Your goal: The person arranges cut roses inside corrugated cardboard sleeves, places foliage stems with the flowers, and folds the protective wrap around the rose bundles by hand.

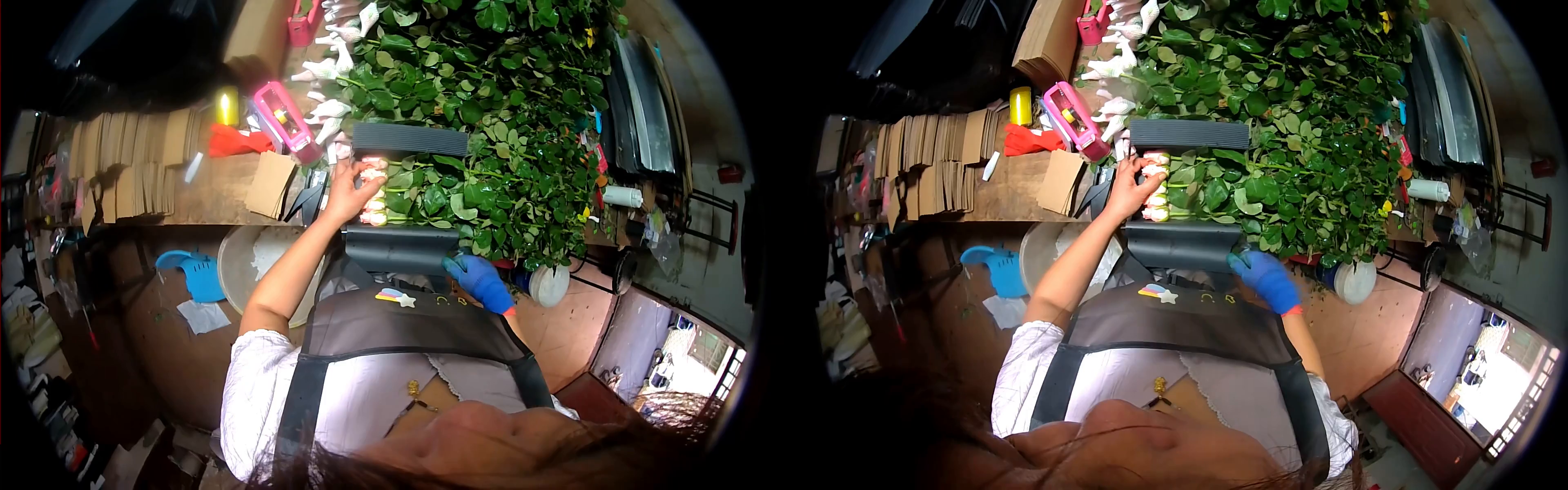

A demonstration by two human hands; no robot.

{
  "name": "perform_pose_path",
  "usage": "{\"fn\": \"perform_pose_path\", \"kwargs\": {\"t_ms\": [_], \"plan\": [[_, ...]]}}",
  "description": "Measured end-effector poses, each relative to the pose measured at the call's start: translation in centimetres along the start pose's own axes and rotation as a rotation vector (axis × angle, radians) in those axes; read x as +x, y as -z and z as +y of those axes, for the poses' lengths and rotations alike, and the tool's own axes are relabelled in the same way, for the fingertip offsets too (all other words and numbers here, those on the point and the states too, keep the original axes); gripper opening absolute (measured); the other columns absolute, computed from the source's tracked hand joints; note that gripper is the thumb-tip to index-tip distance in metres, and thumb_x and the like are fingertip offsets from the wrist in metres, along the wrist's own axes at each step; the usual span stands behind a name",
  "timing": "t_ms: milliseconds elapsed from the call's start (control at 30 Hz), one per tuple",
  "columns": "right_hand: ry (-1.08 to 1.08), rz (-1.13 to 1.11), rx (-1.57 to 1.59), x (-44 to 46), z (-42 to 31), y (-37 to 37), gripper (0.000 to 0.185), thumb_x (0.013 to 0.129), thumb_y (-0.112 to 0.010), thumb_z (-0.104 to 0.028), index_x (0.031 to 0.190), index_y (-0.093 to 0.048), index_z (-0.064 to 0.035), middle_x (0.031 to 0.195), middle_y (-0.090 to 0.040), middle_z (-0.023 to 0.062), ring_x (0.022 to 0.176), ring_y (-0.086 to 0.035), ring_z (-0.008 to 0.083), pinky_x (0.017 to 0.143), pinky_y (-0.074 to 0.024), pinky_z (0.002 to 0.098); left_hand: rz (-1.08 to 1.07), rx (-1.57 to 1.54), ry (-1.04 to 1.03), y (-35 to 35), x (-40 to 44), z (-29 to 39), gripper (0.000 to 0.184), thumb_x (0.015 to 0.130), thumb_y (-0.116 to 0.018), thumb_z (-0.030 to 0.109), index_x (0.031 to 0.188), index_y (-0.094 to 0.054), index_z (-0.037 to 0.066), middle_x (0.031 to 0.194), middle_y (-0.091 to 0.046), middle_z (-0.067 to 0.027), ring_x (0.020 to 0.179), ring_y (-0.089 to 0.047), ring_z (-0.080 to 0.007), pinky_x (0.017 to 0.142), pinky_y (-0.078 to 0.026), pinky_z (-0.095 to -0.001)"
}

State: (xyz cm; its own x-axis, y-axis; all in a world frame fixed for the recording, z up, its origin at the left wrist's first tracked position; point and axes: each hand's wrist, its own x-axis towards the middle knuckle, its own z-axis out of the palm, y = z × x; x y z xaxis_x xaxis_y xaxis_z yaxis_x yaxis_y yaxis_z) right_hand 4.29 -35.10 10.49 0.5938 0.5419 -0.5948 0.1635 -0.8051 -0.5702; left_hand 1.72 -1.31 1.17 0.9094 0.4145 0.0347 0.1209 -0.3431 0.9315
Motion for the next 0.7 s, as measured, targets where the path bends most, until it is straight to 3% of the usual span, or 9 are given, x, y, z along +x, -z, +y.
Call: {"fn": "perform_pose_path", "kwargs": {"t_ms": [67,200,333,367,433,500,567,600,700], "plan": [[0.111,0.021,0.310,0.1,0.5,-0.8,0.031,0.098,-0.060,-0.032,0.093,-0.068,-0.0029,0.082,-0.063,0.0053,0.074,-0.057,0.0162,0.068,-0.0475,0.0330,-0.016,0.012,0.063,-0.2,-0.1,-0.3,0.038,0.083,-0.080,0.031,0.110,-0.069,0.009,0.112,-0.055,-0.0126,0.111,-0.052,-0.0277,0.100,-0.040,-0.0360],[-0.152,-0.004,0.708,-2.7,-2.6,3.2,0.031,0.099,-0.059,-0.029,0.110,-0.066,-0.0008,0.089,-0.063,0.0015,0.078,-0.056,0.0093,0.069,-0.0459,0.0258,-0.043,0.018,0.077,-0.2,0.1,-0.9,0.038,0.082,-0.080,0.032,0.110,-0.069,0.010,0.109,-0.055,-0.0111,0.109,-0.053,-0.0271,0.098,-0.041,-0.0350],[0.145,-0.028,1.514,-2.8,-8.5,5.9,0.046,0.098,-0.064,-0.035,0.123,-0.062,0.0030,0.113,-0.069,0.0112,0.099,-0.067,0.0196,0.093,-0.0549,0.0329,-0.162,0.294,-0.091,-0.3,0.7,-2.5,0.031,0.084,-0.075,0.029,0.107,-0.071,0.008,0.107,-0.060,-0.0149,0.102,-0.055,-0.0276,0.092,-0.045,-0.0375],[0.267,-0.009,1.389,-1.6,-9.3,5.4,0.043,0.097,-0.065,-0.033,0.121,-0.063,0.0018,0.113,-0.069,0.0117,0.101,-0.067,0.0208,0.093,-0.0542,0.0341,-0.222,0.421,-0.165,-0.5,0.9,-3.3,0.032,0.083,-0.074,0.028,0.106,-0.071,0.006,0.109,-0.062,-0.0170,0.100,-0.055,-0.0283,0.091,-0.046,-0.0387],[0.496,0.021,1.135,1.5,-10.3,4.5,0.036,0.095,-0.067,-0.030,0.116,-0.066,-0.0006,0.113,-0.070,0.0127,0.104,-0.067,0.0232,0.094,-0.0527,0.0365,-0.158,-0.050,-0.001,-0.9,0.7,-4.0,0.034,0.085,-0.070,0.022,0.116,-0.069,0.007,0.115,-0.064,-0.0156,0.112,-0.055,-0.0294,0.098,-0.044,-0.0383],[0.775,0.045,0.332,5.7,-11.0,5.1,0.026,0.088,-0.072,-0.025,0.104,-0.070,-0.0049,0.108,-0.071,0.0128,0.102,-0.067,0.0280,0.091,-0.0520,0.0402,-0.136,-0.240,0.036,-0.3,0.6,-4.5,0.037,0.088,-0.067,0.020,0.122,-0.068,0.006,0.119,-0.065,-0.0148,0.117,-0.057,-0.0294,0.102,-0.043,-0.0373],[0.763,0.236,-0.078,9.3,-11.6,4.2,0.026,0.076,-0.078,-0.029,0.089,-0.067,-0.0091,0.093,-0.067,0.0114,0.092,-0.064,0.0326,0.082,-0.0501,0.0440,-0.210,-0.237,-0.014,1.4,0.8,-5.0,0.035,0.093,-0.065,0.021,0.124,-0.067,0.004,0.122,-0.065,-0.0143,0.116,-0.060,-0.0281,0.102,-0.044,-0.0356],[0.660,0.321,-0.302,11.0,-11.1,4.0,0.031,0.074,-0.079,-0.033,0.092,-0.067,-0.0106,0.095,-0.065,0.0109,0.093,-0.062,0.0317,0.083,-0.0491,0.0447,-0.312,-0.469,0.203,2.8,1.5,-4.9,0.035,0.096,-0.063,0.023,0.126,-0.066,0.004,0.125,-0.065,-0.0129,0.118,-0.059,-0.0241,0.104,-0.042,-0.0329],[0.414,0.374,-0.536,12.6,-10.3,3.2,0.044,0.069,-0.081,-0.041,0.100,-0.067,-0.0128,0.101,-0.062,0.0103,0.098,-0.060,0.0304,0.086,-0.0473,0.0455,0.046,0.371,-0.020,6.9,0.3,1.3,0.021,0.094,-0.064,0.014,0.080,-0.062,-0.002,0.076,-0.061,-0.0118,0.073,-0.061,-0.0281,0.069,-0.048,-0.0375]]}}
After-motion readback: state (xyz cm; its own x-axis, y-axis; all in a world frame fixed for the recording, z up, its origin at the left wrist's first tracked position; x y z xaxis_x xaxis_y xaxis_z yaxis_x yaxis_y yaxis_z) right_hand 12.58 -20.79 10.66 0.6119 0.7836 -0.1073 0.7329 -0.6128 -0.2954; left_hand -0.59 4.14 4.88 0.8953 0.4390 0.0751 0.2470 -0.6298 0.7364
